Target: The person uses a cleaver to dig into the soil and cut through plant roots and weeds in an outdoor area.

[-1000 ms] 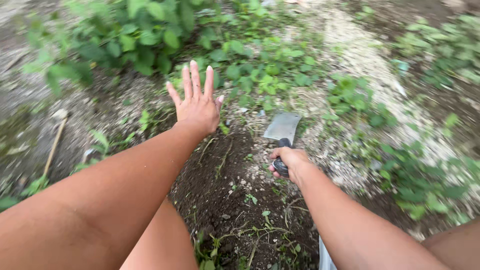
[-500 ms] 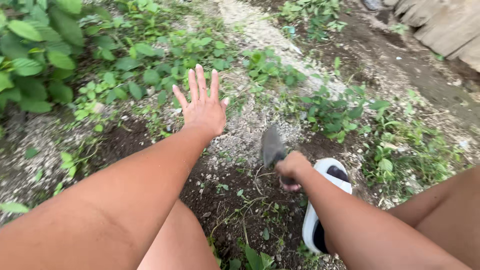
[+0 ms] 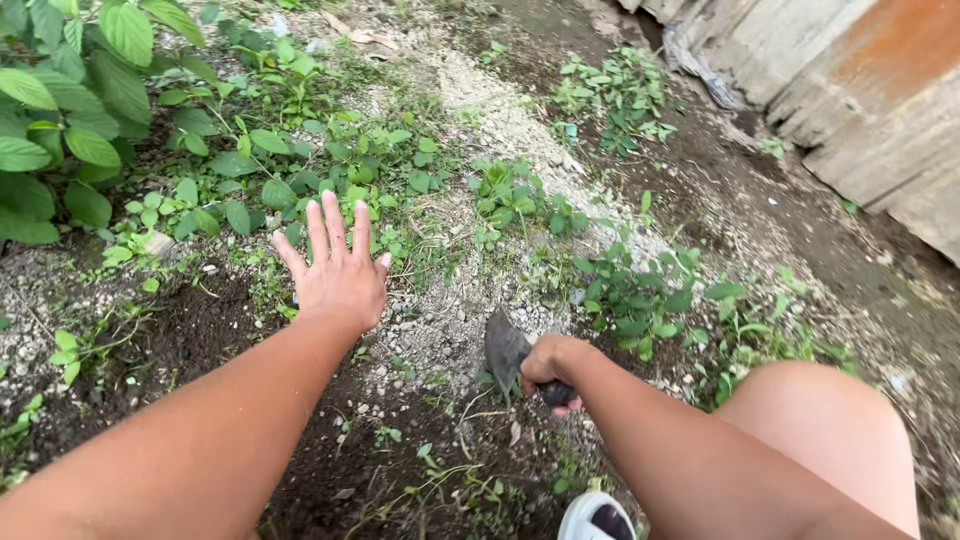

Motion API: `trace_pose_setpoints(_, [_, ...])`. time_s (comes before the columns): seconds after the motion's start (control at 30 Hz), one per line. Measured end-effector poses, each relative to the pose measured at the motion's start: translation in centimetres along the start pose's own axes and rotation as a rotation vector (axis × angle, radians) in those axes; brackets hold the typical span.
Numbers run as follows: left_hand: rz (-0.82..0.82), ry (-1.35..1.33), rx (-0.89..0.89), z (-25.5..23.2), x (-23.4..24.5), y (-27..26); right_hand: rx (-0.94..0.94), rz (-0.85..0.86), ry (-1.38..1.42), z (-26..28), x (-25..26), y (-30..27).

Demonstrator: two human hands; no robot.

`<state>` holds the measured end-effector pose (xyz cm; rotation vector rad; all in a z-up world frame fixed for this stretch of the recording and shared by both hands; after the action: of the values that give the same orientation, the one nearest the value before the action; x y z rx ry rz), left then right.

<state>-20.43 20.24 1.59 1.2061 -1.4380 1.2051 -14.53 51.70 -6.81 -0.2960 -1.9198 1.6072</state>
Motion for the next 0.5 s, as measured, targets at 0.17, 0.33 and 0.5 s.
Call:
trace_pose_setpoints(0.17, [-0.02, 0.015, 0.038, -2.7, -0.2, 1.4, 0.106, 0.057, -0.02, -0.8, 4.5, -1.1])
trace_pose_setpoints(0.33, [0.012, 0.079, 0.089, -7.5, 0.7, 3.6, 0.311, 0.066, -0.036, -2.6, 12.6, -2.6])
trace_pose_setpoints(0.5, [-0.077, 0.023, 0.068, -12.8, 2.9, 5.4, 0.476, -0.021, 0.037, -5.1, 16.8, -0.5])
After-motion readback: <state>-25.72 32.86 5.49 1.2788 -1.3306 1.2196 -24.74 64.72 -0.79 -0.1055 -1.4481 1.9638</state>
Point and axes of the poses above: each hand's wrist, its own y-axis towards the middle knuckle, its own x-axis out of the back of the hand, z = x × y, the point moved 3 cm from there along y, towards the middle knuckle, and after that the axes turned 11 degrees about z, right-handed, at the moved point
